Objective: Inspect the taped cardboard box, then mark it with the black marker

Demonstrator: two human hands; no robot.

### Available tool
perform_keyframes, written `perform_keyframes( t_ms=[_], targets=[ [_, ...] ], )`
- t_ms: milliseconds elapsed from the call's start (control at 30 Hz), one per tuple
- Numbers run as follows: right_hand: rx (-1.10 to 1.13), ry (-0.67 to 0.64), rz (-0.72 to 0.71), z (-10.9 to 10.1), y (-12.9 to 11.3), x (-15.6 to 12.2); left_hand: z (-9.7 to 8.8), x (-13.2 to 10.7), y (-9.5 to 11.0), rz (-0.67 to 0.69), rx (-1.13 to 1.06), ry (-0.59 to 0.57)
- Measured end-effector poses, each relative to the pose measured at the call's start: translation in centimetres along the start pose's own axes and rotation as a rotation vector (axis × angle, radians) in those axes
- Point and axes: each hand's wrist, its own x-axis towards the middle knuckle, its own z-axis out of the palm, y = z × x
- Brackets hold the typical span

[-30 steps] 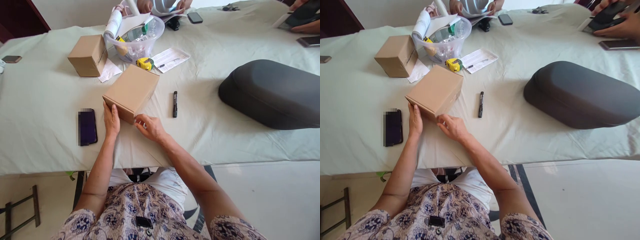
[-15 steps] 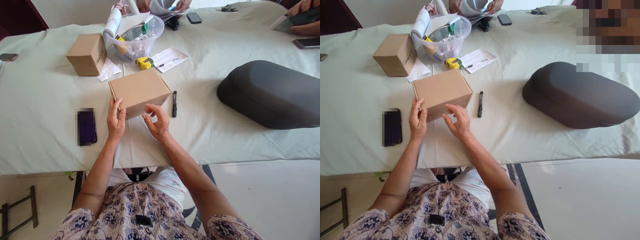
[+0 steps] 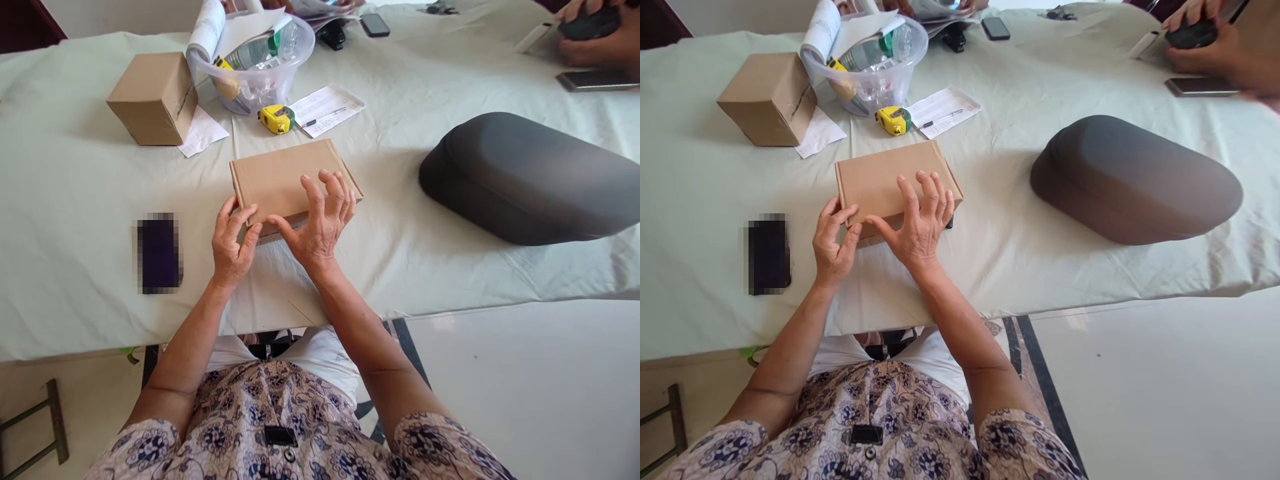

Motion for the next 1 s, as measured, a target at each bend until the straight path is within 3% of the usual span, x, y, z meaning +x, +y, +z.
perform_keyframes(
  t_ms=[200, 333, 467, 600, 767, 1000],
  targets=[
    [0.211, 0.098, 0.218, -1.0, 3.5, 1.1, -0.4, 0.2, -0.1, -0.057, -0.049, 0.088],
    [0.604, 0.007, 0.465, -0.5, 5.4, 1.5, -0.6, 0.8, -1.3, -0.157, -0.118, 0.189],
    [0.751, -0.032, 0.508, 0.2, 5.9, 1.5, -0.2, 1.0, -3.3, -0.250, -0.220, 0.249],
    [0.733, -0.079, 0.446, 0.1, 6.3, 1.7, 0.1, 0.7, -4.8, -0.386, -0.199, 0.161],
    [0.747, -0.187, 0.410, -0.4, 7.5, 2.2, -0.3, 0.3, -5.3, -0.454, -0.032, 0.071],
    [0.676, -0.324, 0.525, -0.7, 7.5, 1.7, -1.2, 0.6, -5.2, -0.477, 0.155, -0.051]
  ],
)
